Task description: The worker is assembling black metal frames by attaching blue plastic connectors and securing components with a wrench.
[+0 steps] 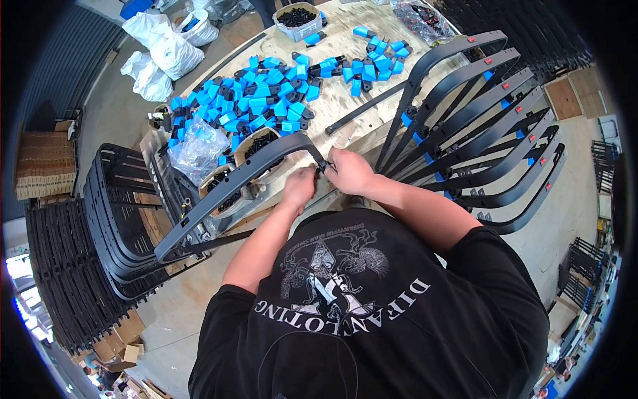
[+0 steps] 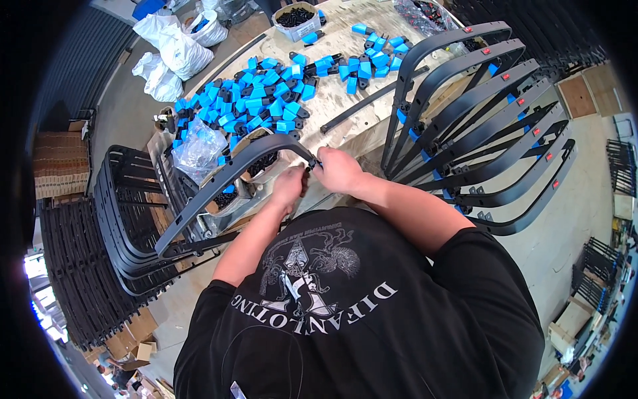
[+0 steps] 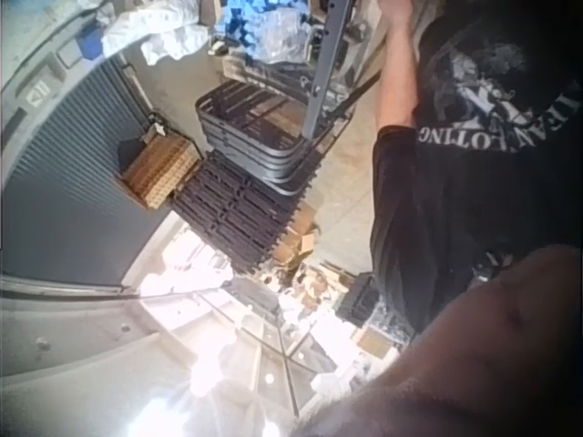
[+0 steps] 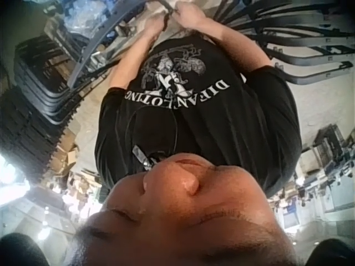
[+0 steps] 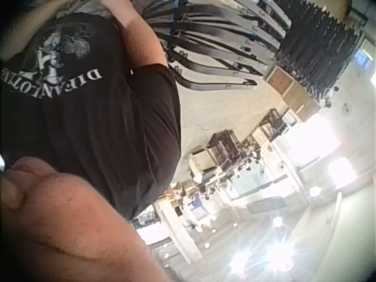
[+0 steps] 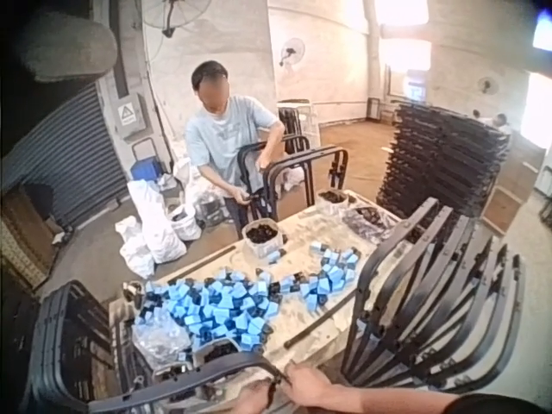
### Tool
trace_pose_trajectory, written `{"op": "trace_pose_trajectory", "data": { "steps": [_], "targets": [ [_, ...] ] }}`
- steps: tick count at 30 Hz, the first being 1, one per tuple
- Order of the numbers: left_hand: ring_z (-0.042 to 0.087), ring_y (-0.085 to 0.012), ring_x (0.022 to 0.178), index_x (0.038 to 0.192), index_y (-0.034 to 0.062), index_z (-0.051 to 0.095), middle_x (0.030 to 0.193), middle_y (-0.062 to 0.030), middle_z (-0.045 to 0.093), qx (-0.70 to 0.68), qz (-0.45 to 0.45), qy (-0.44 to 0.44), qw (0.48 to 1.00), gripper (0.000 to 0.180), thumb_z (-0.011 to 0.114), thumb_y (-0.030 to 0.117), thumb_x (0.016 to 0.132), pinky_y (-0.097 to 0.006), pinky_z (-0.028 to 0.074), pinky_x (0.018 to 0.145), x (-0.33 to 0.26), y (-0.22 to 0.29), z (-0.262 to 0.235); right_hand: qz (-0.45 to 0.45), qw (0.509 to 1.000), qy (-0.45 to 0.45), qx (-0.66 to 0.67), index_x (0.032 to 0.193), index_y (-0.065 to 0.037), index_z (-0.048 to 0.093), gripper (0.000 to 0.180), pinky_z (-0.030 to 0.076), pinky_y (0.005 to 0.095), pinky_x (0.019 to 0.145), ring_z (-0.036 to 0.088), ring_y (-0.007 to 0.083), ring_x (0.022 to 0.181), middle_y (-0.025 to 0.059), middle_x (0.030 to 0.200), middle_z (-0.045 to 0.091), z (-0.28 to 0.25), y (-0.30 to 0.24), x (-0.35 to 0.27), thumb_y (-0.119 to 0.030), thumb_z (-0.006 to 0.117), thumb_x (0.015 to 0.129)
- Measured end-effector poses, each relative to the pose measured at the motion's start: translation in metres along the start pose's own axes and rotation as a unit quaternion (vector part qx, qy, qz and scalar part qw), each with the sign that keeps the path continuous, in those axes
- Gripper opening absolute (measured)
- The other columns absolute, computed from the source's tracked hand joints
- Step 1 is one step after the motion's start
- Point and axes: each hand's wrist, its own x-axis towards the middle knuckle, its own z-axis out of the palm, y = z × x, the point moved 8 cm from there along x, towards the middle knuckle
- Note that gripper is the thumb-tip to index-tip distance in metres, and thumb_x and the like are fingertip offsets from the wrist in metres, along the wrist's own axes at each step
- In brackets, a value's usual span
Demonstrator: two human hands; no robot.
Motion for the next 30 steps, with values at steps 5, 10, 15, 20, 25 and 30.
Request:
{"op": "trace_pose_trajectory", "data": {
  "steps": [5,10,15,20,25,30],
  "targets": [
    [0.055,-0.0120,0.069,0.098,0.0024,0.062,0.078,-0.0026,0.060,0.136,0.059,-0.019,0.989,0.011,0.064,0.012,0.095,-0.028,0.044,0.061,-0.006,0.009,0.006,0.005,1.000,-0.008,-0.015,0.093,0.003,0.059,0.026,0.052,0.0521,0.083,0.066,0.0446,0.092,0.0269,0.095,0.067,0.000,-0.001,0.001,-0.022,0.063,0.087],
    [0.059,-0.0151,0.072,0.101,0.0009,0.063,0.079,-0.0047,0.062,0.034,0.037,0.018,0.999,0.011,0.059,0.009,0.095,-0.030,0.048,0.063,0.000,0.007,0.003,0.002,1.000,-0.011,-0.024,0.094,0.004,0.059,0.027,0.052,0.0522,0.083,0.066,0.0445,0.092,0.0274,0.095,0.067,-0.001,-0.003,0.002,-0.021,0.064,0.086],
    [0.051,-0.0143,0.060,0.097,0.0021,0.062,0.074,-0.0034,0.058,-0.039,-0.100,-0.079,0.991,0.024,0.052,0.023,0.106,-0.029,0.042,0.056,0.001,-0.016,0.015,0.004,0.999,-0.017,-0.029,0.094,0.005,0.058,0.027,0.053,0.0522,0.082,0.066,0.0445,0.092,0.0282,0.095,0.066,0.001,-0.005,0.004,-0.021,0.064,0.086],
    [0.063,-0.0277,0.070,0.099,-0.0007,0.069,0.082,-0.0136,0.068,0.240,0.138,-0.026,0.961,0.027,0.060,0.024,0.101,-0.037,0.050,0.066,-0.003,0.018,0.003,-0.012,0.999,-0.008,-0.046,0.095,0.005,0.058,0.027,0.053,0.0531,0.081,0.066,0.0457,0.090,0.0286,0.094,0.066,0.004,-0.003,0.002,-0.021,0.064,0.087],
    [0.068,-0.0390,0.091,0.102,0.0041,0.074,0.096,-0.0217,0.070,0.437,0.292,-0.005,0.851,0.027,0.063,0.029,0.097,-0.045,0.053,0.079,-0.025,0.053,0.009,-0.015,0.998,0.000,-0.058,0.094,0.005,0.058,0.026,0.053,0.0542,0.081,0.065,0.0474,0.090,0.0277,0.094,0.067,0.004,-0.010,0.002,-0.020,0.063,0.087],
    [0.068,-0.0404,0.091,0.101,0.0030,0.073,0.098,-0.0225,0.071,0.531,0.290,0.269,0.749,0.036,0.065,0.037,0.092,-0.049,0.053,0.084,-0.041,0.080,-0.096,0.012,0.974,0.074,0.212,0.109,0.004,0.066,0.036,0.053,0.0331,0.073,0.067,0.0192,0.079,0.0157,0.087,0.070,0.002,0.028,-0.018,-0.028,0.070,0.092]
  ]
}}
